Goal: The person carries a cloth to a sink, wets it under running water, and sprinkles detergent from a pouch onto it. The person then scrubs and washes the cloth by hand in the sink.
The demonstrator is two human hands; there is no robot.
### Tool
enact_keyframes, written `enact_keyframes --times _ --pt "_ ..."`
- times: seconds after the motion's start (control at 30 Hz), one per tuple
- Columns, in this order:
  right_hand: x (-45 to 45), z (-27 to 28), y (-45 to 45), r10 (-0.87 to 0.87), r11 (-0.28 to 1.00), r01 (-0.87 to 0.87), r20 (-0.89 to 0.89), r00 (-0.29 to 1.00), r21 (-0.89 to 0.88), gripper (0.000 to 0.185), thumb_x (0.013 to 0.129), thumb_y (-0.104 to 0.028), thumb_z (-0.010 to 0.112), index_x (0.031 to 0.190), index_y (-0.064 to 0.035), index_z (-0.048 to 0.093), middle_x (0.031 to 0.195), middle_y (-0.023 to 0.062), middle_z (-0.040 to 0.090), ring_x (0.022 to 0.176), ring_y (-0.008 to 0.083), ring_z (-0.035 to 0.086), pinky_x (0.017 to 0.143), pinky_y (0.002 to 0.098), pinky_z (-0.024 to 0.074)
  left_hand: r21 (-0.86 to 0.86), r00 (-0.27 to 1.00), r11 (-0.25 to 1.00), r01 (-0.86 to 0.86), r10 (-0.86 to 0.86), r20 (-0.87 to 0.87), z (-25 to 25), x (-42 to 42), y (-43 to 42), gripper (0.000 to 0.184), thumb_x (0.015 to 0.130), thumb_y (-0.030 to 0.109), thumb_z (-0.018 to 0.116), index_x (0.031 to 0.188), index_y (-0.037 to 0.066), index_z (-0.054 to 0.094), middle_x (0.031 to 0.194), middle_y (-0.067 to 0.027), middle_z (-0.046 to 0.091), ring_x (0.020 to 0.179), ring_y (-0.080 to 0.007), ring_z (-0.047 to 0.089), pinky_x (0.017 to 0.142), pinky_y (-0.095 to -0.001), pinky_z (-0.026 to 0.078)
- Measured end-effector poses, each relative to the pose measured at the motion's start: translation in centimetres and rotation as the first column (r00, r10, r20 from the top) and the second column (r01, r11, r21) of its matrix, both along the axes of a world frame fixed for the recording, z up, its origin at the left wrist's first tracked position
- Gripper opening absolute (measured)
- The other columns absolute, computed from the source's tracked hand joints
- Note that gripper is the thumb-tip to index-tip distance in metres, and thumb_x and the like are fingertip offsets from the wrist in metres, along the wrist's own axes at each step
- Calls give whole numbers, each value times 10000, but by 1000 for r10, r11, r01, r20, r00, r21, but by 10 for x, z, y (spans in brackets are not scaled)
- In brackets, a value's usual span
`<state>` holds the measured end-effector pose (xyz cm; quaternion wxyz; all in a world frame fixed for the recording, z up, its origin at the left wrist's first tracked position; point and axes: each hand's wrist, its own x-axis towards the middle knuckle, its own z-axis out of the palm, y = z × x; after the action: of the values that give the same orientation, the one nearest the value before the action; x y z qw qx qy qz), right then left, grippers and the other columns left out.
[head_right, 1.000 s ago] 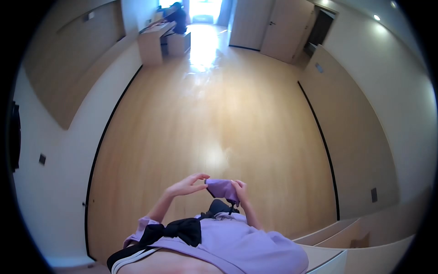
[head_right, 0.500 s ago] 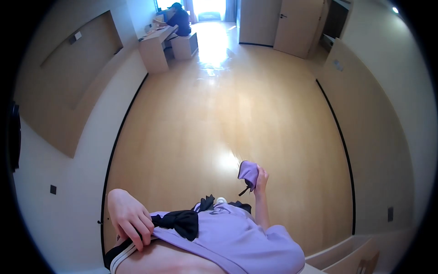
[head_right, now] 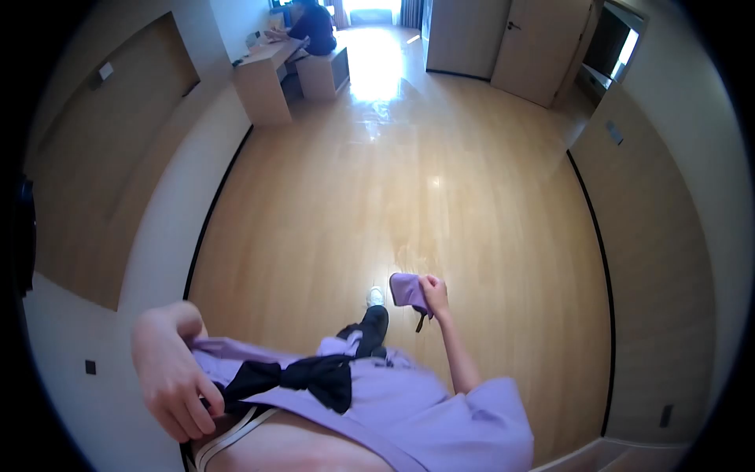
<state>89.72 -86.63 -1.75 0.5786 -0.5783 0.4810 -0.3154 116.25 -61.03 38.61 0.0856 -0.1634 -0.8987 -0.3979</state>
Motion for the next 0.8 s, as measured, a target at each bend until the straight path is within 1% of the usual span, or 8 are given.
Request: enact_keyframes --times 0.07,0.17,0.2,0.23,0.37,0.5,0.7,0.8 --pt "-3 -28 -33 -68 997 71 -159 985 14 253 800 -233 518 728 -1 586 647 -3 532 586 80 455 538 237 383 -145 997 988 56 -63 -40 9 18 -33 129 827 99 445 768 68 556 799 -27 557 799 -136 509 766 -272 384" --pt "-36 -123 -56 -311 936 345 -302 901 65 291 780 -281 513 734 -3 587 702 65 585 659 136 540 574 283 440 -280 997 959 48 -63 -42 13 51 -69 124 805 109 457 742 70 556 779 -30 551 763 -136 513 716 -269 388" --pt "-49 -130 -51 -354 901 421 -386 852 102 321 779 -306 510 796 4 591 753 92 597 701 161 565 608 306 465 -307 998 951 45 -58 -33 14 63 -82 122 798 112 462 733 70 557 772 -31 549 751 -135 514 700 -269 389" --pt "-91 -203 -67 -264 884 387 -403 876 263 458 751 -320 548 969 82 564 905 180 607 831 217 580 712 350 464 -324 999 945 36 -46 -23 15 76 -93 121 790 116 466 725 71 557 766 -32 547 739 -135 516 683 -268 390" --pt "-89 -190 -31 -307 630 563 -495 813 535 471 751 -326 549 980 85 557 929 184 598 844 220 577 722 351 464 -319 999 947 -45 39 -26 11 128 -139 118 761 129 482 690 73 558 740 -37 540 692 -134 521 616 -264 394" --pt "-40 -185 -65 -278 526 566 -501 819 634 484 751 -331 550 991 89 549 953 189 590 857 223 575 732 352 464 -308 991 943 -128 134 -3 12 186 -189 118 731 143 498 655 75 559 713 -42 532 644 -134 526 549 -261 398" --pt "87 -202 -181 -247 542 509 -452 857 669 504 751 -340 552 1007 94 538 988 195 578 877 227 571 747 354 464 -221 974 955 -199 218 66 19 273 -269 124 687 163 523 603 78 560 674 -49 521 572 -132 534 449 -256 405" --pt "169 -226 -265 -259 594 456 -379 889 663 515 751 -344 553 1015 97 532 1006 198 572 886 229 569 755 354 464 -225 953 946 -232 267 142 34 307 -294 100 713 162 500 726 68 535 775 -64 510 681 -181 517 552 -333 387"
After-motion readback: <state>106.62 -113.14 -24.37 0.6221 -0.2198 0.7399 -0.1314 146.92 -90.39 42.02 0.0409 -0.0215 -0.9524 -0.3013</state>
